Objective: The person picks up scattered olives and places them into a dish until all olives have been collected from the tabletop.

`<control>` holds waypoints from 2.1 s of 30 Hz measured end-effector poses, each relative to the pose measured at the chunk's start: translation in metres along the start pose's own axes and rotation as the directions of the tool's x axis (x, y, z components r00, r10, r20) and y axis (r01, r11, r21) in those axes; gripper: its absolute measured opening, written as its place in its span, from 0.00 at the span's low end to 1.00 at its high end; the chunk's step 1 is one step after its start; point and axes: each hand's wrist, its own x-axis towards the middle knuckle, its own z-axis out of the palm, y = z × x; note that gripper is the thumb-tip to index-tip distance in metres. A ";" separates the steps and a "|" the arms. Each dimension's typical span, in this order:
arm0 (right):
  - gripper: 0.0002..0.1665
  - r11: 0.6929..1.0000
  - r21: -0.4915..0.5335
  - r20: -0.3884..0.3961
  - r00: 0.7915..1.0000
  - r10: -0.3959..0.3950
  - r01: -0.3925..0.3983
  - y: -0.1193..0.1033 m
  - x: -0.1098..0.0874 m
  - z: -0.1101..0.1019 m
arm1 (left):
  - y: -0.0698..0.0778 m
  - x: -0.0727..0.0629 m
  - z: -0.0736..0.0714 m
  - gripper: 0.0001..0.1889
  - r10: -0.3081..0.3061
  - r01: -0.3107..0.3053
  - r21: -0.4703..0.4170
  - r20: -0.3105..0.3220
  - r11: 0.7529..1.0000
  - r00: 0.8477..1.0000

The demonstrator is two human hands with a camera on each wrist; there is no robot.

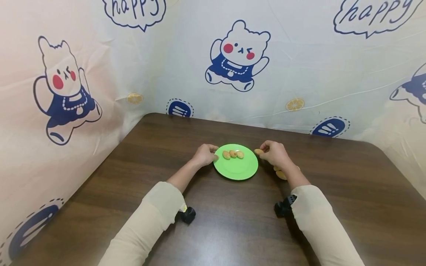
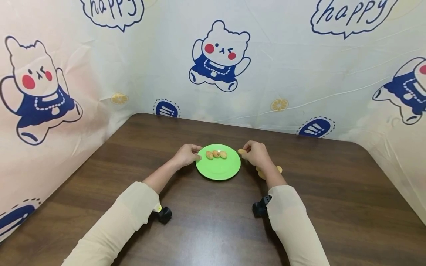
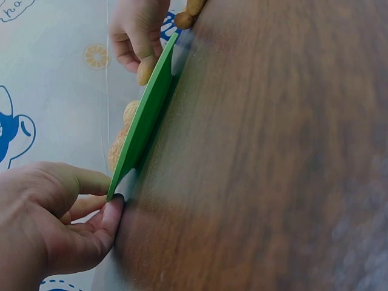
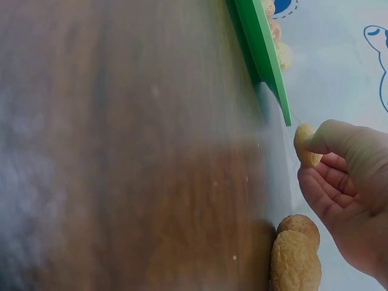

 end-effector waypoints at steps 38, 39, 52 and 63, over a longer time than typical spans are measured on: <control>0.10 0.993 0.093 0.069 0.994 -0.083 0.076 -0.031 -0.003 0.015 | 0.000 0.000 0.000 0.23 0.009 -0.009 0.015 -0.008 1.000 1.000; 0.10 0.992 0.096 0.072 0.993 -0.092 0.085 -0.031 -0.004 0.016 | -0.001 0.000 0.000 0.23 0.008 -0.008 0.017 -0.008 1.000 1.000; 0.07 0.979 0.106 0.079 0.980 -0.184 0.175 -0.042 -0.003 0.024 | -0.003 -0.001 0.003 0.23 0.004 -0.004 0.010 -0.009 1.000 1.000; 0.09 0.970 0.112 0.132 0.965 -0.228 0.214 -0.055 -0.002 0.034 | -0.003 -0.001 0.003 0.23 0.000 0.000 0.004 -0.004 1.000 1.000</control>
